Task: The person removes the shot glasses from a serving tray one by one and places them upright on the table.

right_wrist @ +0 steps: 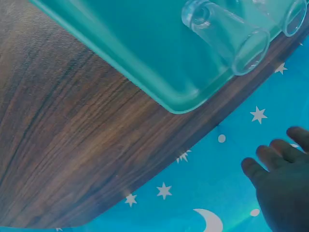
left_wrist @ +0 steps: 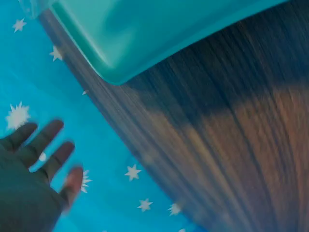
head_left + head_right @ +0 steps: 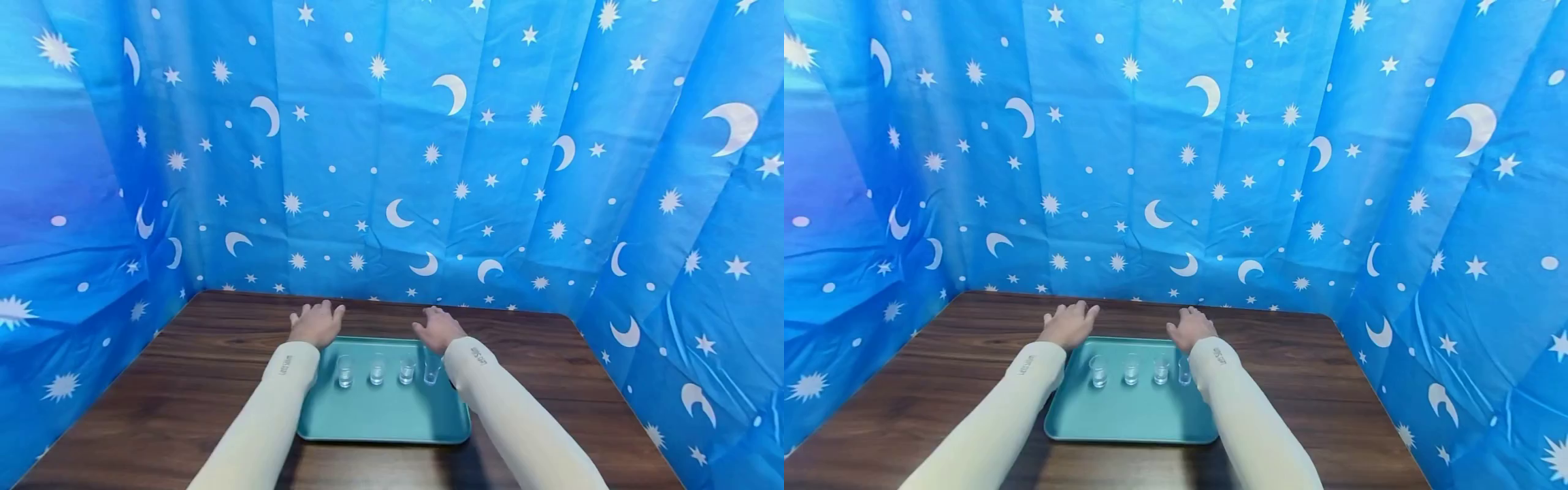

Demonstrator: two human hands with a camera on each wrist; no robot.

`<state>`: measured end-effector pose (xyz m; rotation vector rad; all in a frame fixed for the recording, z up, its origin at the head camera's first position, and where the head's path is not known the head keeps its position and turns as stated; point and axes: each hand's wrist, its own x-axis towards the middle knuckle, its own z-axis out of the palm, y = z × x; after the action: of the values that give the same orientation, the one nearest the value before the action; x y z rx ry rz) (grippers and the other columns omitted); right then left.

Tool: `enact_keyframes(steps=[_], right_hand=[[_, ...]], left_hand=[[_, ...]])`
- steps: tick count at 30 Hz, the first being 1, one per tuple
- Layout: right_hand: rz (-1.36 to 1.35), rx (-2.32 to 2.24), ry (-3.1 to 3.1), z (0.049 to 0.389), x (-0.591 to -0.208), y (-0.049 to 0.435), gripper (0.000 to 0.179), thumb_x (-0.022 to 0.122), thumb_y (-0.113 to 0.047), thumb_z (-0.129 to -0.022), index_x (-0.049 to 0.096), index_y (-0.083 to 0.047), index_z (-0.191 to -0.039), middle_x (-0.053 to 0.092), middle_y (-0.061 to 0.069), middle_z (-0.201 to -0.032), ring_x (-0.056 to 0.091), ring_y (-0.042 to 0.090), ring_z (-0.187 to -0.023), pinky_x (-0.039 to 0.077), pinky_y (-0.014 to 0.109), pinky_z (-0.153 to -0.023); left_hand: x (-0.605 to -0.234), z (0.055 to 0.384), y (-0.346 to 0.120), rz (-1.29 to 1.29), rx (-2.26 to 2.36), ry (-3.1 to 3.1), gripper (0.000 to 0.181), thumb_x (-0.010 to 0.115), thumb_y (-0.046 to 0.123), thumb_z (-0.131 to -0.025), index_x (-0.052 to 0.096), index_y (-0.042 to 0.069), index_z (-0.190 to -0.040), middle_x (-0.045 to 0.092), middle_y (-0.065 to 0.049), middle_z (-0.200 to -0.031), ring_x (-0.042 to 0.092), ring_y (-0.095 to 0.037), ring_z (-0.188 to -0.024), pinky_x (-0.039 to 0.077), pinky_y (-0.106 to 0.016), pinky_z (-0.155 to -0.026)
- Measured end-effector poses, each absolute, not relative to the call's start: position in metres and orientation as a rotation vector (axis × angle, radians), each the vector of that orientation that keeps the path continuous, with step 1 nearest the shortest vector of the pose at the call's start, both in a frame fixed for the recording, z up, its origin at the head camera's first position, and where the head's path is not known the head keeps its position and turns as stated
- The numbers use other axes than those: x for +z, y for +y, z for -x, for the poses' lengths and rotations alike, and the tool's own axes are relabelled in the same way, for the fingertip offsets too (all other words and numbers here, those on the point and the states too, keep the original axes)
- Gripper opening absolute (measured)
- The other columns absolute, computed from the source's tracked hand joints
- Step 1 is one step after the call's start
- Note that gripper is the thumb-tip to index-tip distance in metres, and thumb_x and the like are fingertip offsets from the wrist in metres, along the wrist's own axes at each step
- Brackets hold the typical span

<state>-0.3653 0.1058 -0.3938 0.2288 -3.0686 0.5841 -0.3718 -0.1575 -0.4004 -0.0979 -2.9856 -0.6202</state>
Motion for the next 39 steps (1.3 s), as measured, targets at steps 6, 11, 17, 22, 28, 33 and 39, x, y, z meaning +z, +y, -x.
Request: enact_keyframes(steps=[6, 11, 17, 22, 28, 33, 39], right_hand=[[-0.284, 0.634, -2.972, 0.366, -0.400, 0.118, 0.048, 0.055, -0.037, -0.095, 0.052, -0.008, -0.133, 0.049, 0.013, -0.136, 0.043, 0.030, -0.127, 0.035, 0.047, -0.100], [-0.344, 0.708, -2.925, 0.363, -0.410, 0.138, 0.039, 0.059, -0.033, -0.094, 0.059, -0.009, -0.125, 0.056, 0.010, -0.125, 0.051, 0.028, -0.118, 0.041, 0.046, -0.095], [-0.356, 0.813, -2.886, 0.355, -0.420, 0.155, 0.035, 0.058, -0.032, -0.094, 0.060, -0.010, -0.121, 0.057, 0.009, -0.123, 0.052, 0.028, -0.115, 0.042, 0.047, -0.093], [-0.397, 0.898, -2.864, 0.346, -0.422, 0.156, 0.036, 0.057, -0.034, -0.095, 0.060, -0.011, -0.123, 0.057, 0.007, -0.123, 0.053, 0.026, -0.113, 0.043, 0.046, -0.092], [-0.528, 0.909, -2.853, 0.337, -0.426, 0.155, 0.043, 0.063, -0.038, -0.090, 0.060, -0.009, -0.122, 0.060, 0.004, -0.113, 0.056, 0.023, -0.105, 0.045, 0.045, -0.086], [-0.630, 0.848, -2.844, 0.334, -0.433, 0.158, 0.047, 0.071, -0.036, -0.084, 0.061, -0.007, -0.119, 0.062, 0.002, -0.105, 0.059, 0.020, -0.097, 0.047, 0.042, -0.082], [-0.744, 0.817, -2.808, 0.334, -0.442, 0.161, 0.044, 0.075, -0.028, -0.082, 0.062, -0.004, -0.117, 0.062, 0.004, -0.102, 0.059, 0.019, -0.093, 0.047, 0.040, -0.079]], left_hand=[[-0.406, 0.369, -0.185, 0.203, -0.871, -3.004, 0.041, 0.037, 0.025, -0.101, 0.048, -0.004, -0.129, 0.058, -0.022, -0.114, 0.057, -0.033, -0.098, 0.045, -0.049, -0.081], [-0.421, 0.362, -0.203, 0.198, -0.994, -3.000, 0.029, 0.040, 0.021, -0.101, 0.054, 0.000, -0.115, 0.059, -0.009, -0.089, 0.055, -0.021, -0.075, 0.045, -0.039, -0.066], [-0.436, 0.352, -0.215, 0.217, -1.149, -2.965, 0.027, 0.040, 0.021, -0.102, 0.055, 0.001, -0.112, 0.059, -0.011, -0.087, 0.058, -0.022, -0.076, 0.047, -0.039, -0.066], [-0.444, 0.346, -0.223, 0.190, -1.229, -2.970, 0.022, 0.042, 0.018, -0.101, 0.055, 0.001, -0.105, 0.058, -0.012, -0.086, 0.057, -0.023, -0.068, 0.046, -0.036, -0.061], [-0.449, 0.343, -0.225, 0.151, -1.234, -3.022, 0.016, 0.046, 0.015, -0.099, 0.054, 0.000, -0.099, 0.057, -0.012, -0.079, 0.056, -0.024, -0.057, 0.045, -0.036, -0.054], [-0.452, 0.341, -0.222, 0.145, -1.223, -3.072, 0.014, 0.049, 0.014, -0.098, 0.054, 0.001, -0.097, 0.057, -0.011, -0.077, 0.056, -0.024, -0.056, 0.045, -0.037, -0.055], [-0.460, 0.341, -0.222, 0.159, -1.183, -3.117, 0.012, 0.051, 0.013, -0.097, 0.057, 0.002, -0.094, 0.057, -0.008, -0.073, 0.055, -0.021, -0.060, 0.044, -0.033, -0.057]])
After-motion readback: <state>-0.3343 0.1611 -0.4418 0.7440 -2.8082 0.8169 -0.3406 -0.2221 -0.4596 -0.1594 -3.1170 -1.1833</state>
